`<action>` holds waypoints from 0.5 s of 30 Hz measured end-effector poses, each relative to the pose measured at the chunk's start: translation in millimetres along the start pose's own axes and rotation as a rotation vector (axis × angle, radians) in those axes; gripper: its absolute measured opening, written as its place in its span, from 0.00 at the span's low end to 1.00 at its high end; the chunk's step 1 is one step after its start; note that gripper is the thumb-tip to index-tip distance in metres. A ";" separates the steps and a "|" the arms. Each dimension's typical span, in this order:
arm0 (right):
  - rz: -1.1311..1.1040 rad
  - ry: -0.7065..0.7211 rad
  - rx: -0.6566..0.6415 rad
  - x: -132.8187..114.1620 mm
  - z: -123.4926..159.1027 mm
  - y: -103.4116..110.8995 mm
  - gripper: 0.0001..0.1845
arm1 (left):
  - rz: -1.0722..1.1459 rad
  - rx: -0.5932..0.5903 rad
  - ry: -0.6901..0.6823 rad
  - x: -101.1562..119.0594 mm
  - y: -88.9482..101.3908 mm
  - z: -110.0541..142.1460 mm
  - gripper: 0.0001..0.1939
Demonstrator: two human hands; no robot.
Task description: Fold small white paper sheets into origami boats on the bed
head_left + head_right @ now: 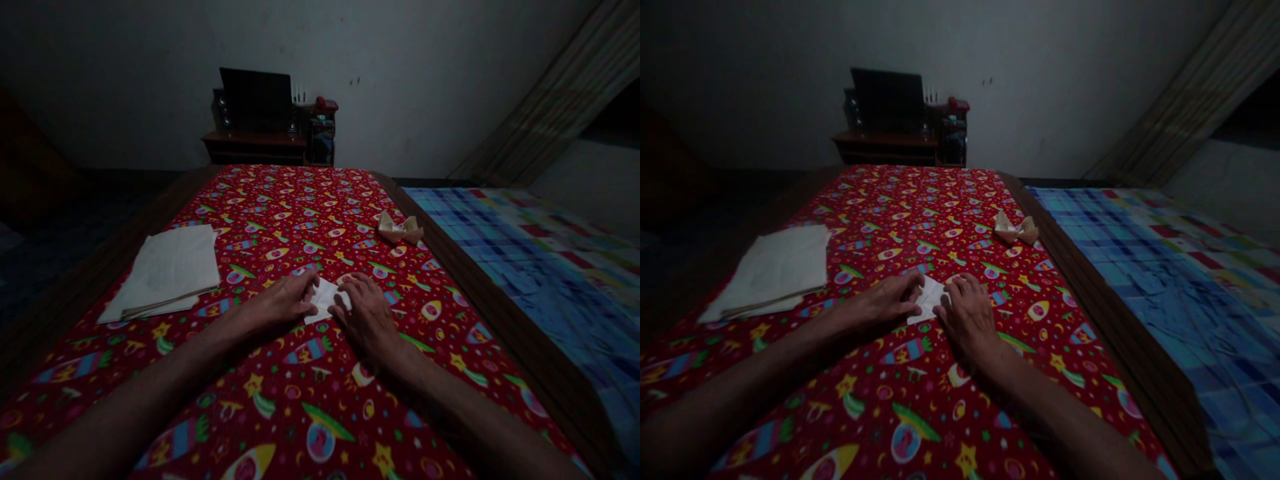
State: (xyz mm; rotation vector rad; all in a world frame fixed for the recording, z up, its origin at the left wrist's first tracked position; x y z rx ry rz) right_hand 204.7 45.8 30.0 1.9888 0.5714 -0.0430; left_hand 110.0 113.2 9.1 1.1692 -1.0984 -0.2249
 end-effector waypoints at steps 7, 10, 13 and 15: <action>0.143 -0.077 -0.041 6.5 4.1 5.2 0.22 | -0.044 0.079 -0.123 -8.9 9.2 -1.6 0.20; 0.240 -0.089 -0.056 11.8 5.2 3.7 0.24 | -0.173 0.104 -0.208 -10.0 11.7 -6.6 0.24; 0.233 -0.066 -0.042 15.8 6.7 3.6 0.20 | -0.193 0.058 -0.245 -10.9 10.8 -12.7 0.23; 0.193 -0.060 -0.041 17.2 7.0 3.7 0.15 | -0.194 0.041 -0.236 -10.7 12.4 -15.2 0.20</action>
Point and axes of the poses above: each hand's wrist, its own z-axis away from the middle knuckle, its own y-axis out of the back of the hand, x = y × z, the point moved 10 cm from there along -z, towards the middle knuckle, and after that the axes turned 4 degrees about -z, right-handed, at the moved point
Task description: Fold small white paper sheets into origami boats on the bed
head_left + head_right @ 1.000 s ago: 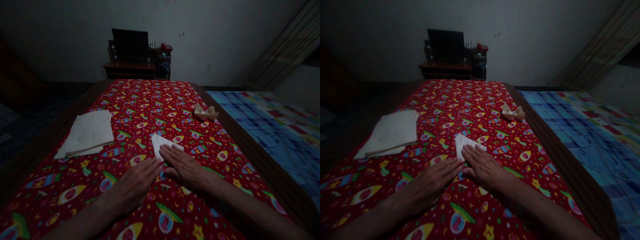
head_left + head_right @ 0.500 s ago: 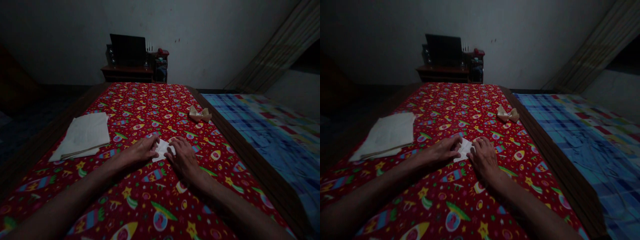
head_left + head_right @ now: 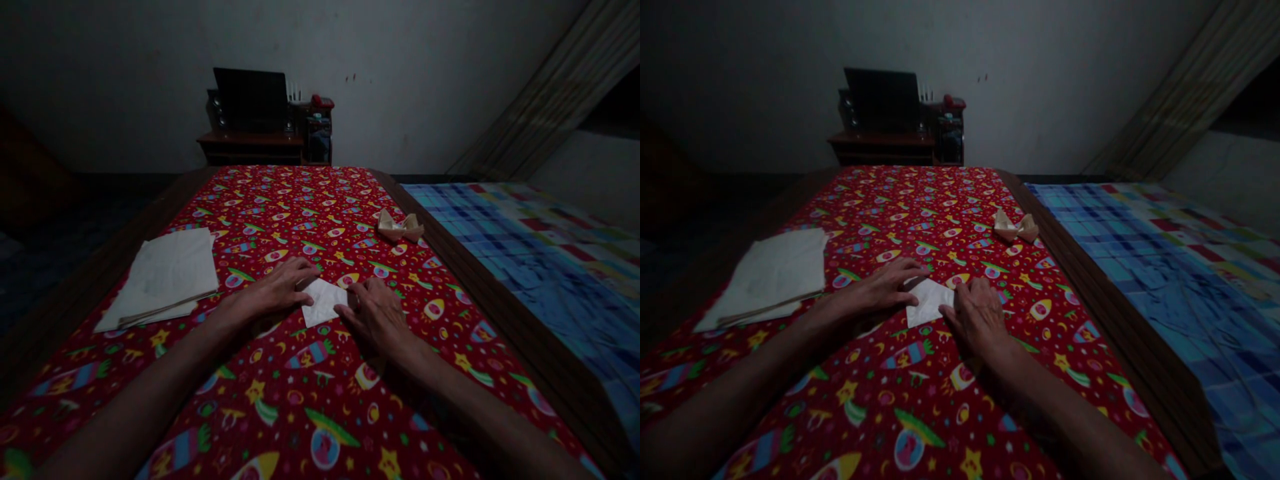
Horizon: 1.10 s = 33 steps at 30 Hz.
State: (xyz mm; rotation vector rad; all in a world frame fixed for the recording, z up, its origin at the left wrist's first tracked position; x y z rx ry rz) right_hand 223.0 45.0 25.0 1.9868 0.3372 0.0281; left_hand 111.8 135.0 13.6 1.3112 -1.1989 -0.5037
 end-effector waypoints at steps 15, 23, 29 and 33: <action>-0.220 -0.069 -0.051 1.8 -5.2 -5.0 0.05 | -0.015 -0.044 0.062 -1.4 0.4 -2.6 0.29; -0.210 -0.050 -0.023 -2.3 -5.8 -0.5 0.08 | -0.014 -0.029 0.026 4.9 3.8 -2.7 0.18; -0.253 -0.064 -0.008 -2.4 -6.4 -0.4 0.04 | -0.032 0.005 0.006 7.0 5.1 0.2 0.18; -0.314 -0.052 0.027 0.2 -5.8 -1.8 0.03 | -0.055 0.032 0.027 1.4 3.7 -0.6 0.22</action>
Point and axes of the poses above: each hand's wrist, its own z-axis away from the middle knuckle, its own y-axis out of the back of the hand, x = y × z, the point moved 10 cm from there along -z, towards the middle knuckle, and after that the axes turned 4 degrees about -z, right-handed, at the moved point
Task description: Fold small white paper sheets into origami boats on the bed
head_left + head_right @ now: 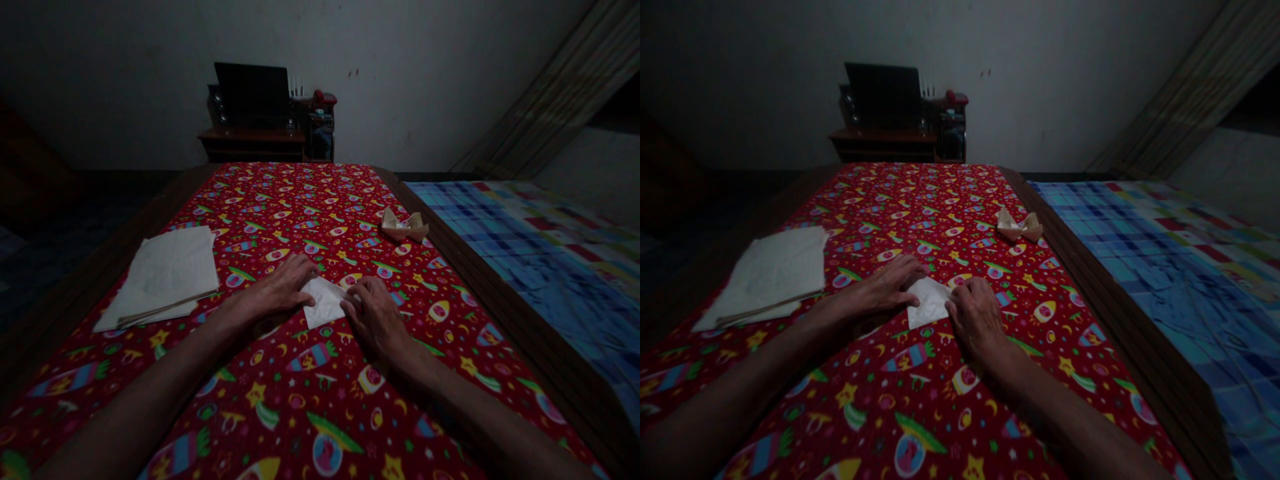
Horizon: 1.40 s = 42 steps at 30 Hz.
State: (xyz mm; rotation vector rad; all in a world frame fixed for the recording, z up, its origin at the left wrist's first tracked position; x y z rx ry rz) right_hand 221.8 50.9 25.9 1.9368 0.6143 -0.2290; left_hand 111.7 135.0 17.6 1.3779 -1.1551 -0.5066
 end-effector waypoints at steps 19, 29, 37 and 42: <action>0.003 0.303 0.002 -2.8 -27.8 -5.0 0.09 | -0.016 -0.034 0.158 -11.1 -8.0 8.0 0.22; -0.113 0.172 -0.220 10.8 -36.9 -27.6 0.11 | 0.069 -0.038 0.269 -15.5 -0.4 5.9 0.13; -0.178 0.151 -0.156 10.1 -40.8 -23.5 0.06 | 0.084 0.029 0.285 -18.8 0.3 6.7 0.06; -0.113 0.261 -0.075 1.4 -33.0 -18.3 0.05 | 0.019 0.088 0.146 -7.3 4.8 11.4 0.04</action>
Point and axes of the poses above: each hand's wrist, its own z-axis away from the middle knuckle, its own y-axis out of the back of the hand, x = y × z, the point moved 10 cm from there along -z, towards the middle knuckle, and after that the axes turned 4 degrees about -z, right-handed, at the moved point
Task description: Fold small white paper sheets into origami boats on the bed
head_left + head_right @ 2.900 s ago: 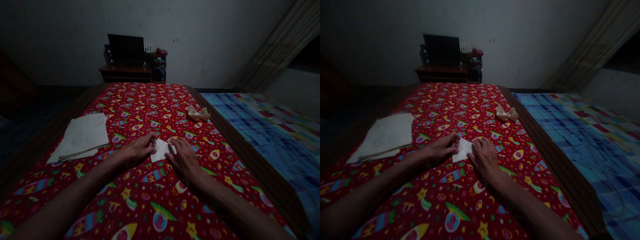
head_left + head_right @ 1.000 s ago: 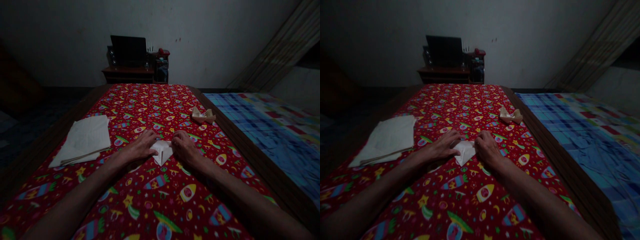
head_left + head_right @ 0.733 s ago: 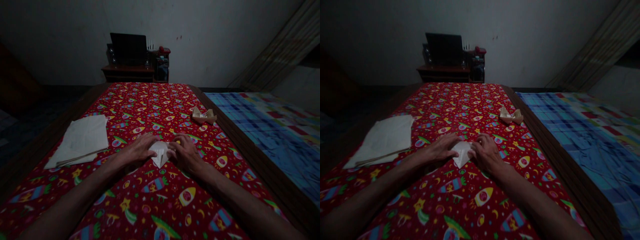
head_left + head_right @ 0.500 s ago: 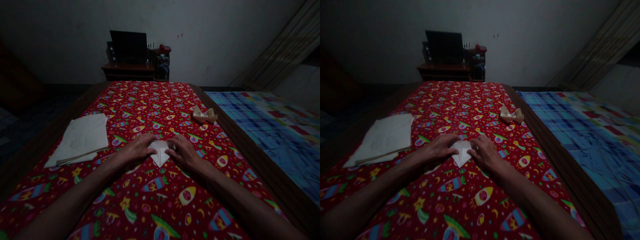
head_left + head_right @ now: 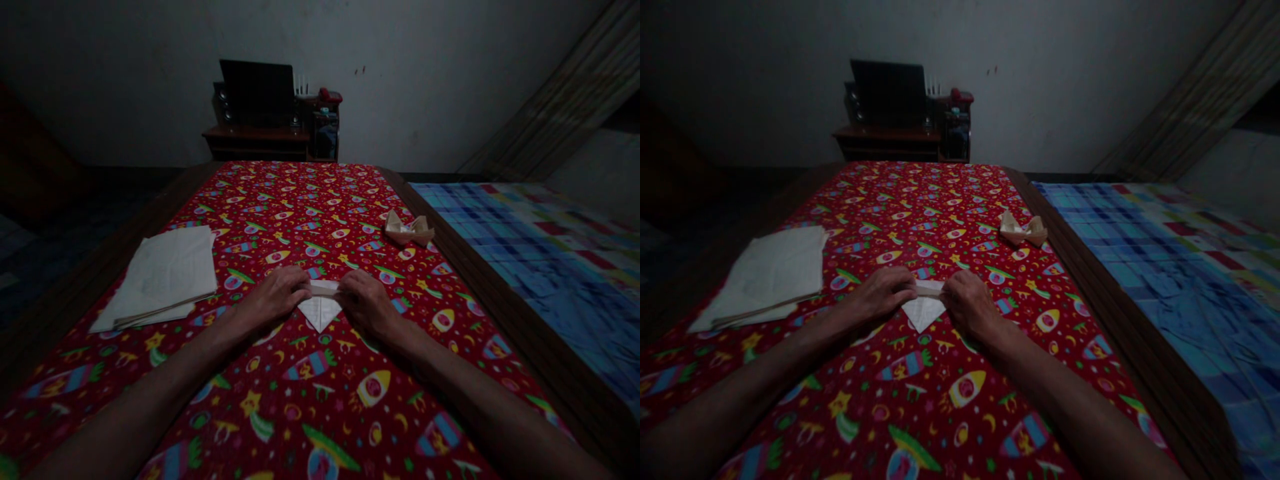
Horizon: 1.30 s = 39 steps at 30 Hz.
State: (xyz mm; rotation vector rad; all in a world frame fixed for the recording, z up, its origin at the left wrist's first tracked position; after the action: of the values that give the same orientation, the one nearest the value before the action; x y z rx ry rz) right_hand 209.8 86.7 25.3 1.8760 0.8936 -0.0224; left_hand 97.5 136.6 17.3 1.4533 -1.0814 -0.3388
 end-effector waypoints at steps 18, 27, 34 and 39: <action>0.314 0.307 -0.176 -41.4 22.9 2.6 0.11 | -0.489 -0.013 -0.170 39.4 -1.0 51.1 0.17; 0.250 0.312 -0.214 -49.7 37.2 -6.2 0.21 | -0.363 -0.063 -0.175 82.2 -33.0 44.1 0.29; 0.167 0.228 -0.205 -39.9 42.2 1.3 0.21 | -0.391 -0.038 -0.148 56.4 -18.9 61.1 0.25; 0.157 0.130 -0.096 -35.0 35.0 12.2 0.11 | -0.385 -0.015 -0.088 34.0 -8.6 72.6 0.23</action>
State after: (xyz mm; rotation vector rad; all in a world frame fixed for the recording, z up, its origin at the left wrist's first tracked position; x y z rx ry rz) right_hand 204.3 36.3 31.5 1.8686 0.8179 0.2365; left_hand 64.3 64.0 6.1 1.6439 -0.8609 -0.6869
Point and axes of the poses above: each hand's wrist, its own z-axis away from the middle knuckle, its own y-axis out of the back of the hand, x = y × z, the point moved 10 cm from there along -z, towards the middle knuckle, and after that the axes turned 4 degrees about -z, right-handed, at the moved point
